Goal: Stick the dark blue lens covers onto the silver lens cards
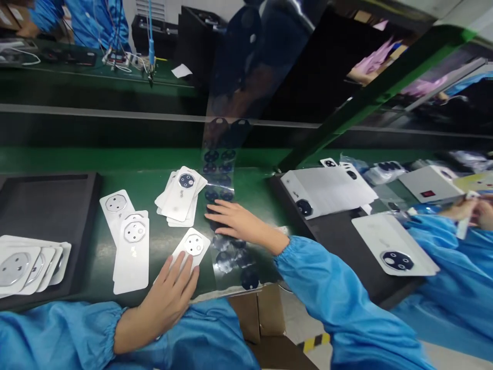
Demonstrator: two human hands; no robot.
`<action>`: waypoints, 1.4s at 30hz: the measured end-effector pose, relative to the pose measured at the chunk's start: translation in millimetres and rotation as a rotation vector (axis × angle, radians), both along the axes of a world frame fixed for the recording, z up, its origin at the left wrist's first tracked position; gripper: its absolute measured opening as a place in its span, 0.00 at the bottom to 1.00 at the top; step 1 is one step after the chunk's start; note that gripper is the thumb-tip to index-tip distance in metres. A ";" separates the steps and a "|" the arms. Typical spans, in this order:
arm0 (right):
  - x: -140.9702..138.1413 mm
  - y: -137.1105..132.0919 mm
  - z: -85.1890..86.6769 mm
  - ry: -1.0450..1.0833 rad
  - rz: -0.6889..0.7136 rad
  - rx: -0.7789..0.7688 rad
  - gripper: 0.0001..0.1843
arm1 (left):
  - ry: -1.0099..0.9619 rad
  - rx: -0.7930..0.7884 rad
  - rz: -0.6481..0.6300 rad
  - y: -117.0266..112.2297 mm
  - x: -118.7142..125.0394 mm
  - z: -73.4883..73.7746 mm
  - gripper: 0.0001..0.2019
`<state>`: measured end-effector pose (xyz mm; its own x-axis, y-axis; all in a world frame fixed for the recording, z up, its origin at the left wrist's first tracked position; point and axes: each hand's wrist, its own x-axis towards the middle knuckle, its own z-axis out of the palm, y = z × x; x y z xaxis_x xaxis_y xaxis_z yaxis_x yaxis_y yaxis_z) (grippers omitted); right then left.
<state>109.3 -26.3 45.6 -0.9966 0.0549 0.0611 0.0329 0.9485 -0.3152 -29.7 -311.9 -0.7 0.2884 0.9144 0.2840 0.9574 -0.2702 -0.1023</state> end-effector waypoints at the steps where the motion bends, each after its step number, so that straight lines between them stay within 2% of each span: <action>1: 7.5 -1.2 -6.1 -0.003 0.009 0.007 0.23 | 0.002 -0.029 -0.016 0.3 -0.7 1.7 0.28; 6: 17.7 -5.4 -30.4 0.114 -0.091 0.050 0.23 | -0.032 -0.161 -0.050 2.2 -2.1 6.1 0.30; 10: 21.3 -7.3 -36.0 0.148 -0.122 0.055 0.13 | -0.055 -0.180 -0.055 2.8 -2.2 6.0 0.31; 13: 23.3 -7.8 -37.2 0.150 -0.112 0.008 0.10 | -0.060 -0.183 -0.058 3.0 -2.1 5.2 0.32; 18: 20.4 -5.7 -25.0 0.128 -0.149 -0.102 0.06 | -0.070 -0.196 -0.179 4.5 -3.6 3.8 0.32; 22: 14.0 1.1 -8.5 0.069 -0.184 -0.159 0.16 | -0.100 -0.234 -0.236 7.6 -5.1 2.6 0.33; 23: 12.1 3.1 -6.5 0.061 -0.184 -0.160 0.15 | -0.105 -0.244 -0.233 8.3 -4.9 2.3 0.33; 27: 5.8 8.4 -9.3 0.065 -0.203 -0.118 0.07 | -0.102 -0.268 -0.228 10.7 -2.9 1.5 0.34; 31: 4.4 8.0 -18.7 0.089 -0.233 -0.053 0.07 | -0.092 -0.263 -0.225 11.6 -1.6 1.8 0.36; 36: 7.1 0.2 -25.7 0.114 -0.194 -0.009 0.03 | -0.098 -0.284 -0.241 11.4 -3.1 4.2 0.38; 40: 10.1 -12.4 -16.1 0.066 -0.146 -0.006 0.06 | -0.126 -0.296 -0.236 12.9 -3.2 5.0 0.39; 42: 11.1 -15.8 -3.5 -0.017 -0.157 -0.086 0.13 | -0.150 -0.311 -0.224 14.2 -2.6 4.8 0.41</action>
<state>120.4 -42.1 42.1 -0.9762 0.2144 0.0329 0.1845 0.9006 -0.3935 -32.3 -297.7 4.1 0.4665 0.8826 0.0578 0.8694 -0.4696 0.1538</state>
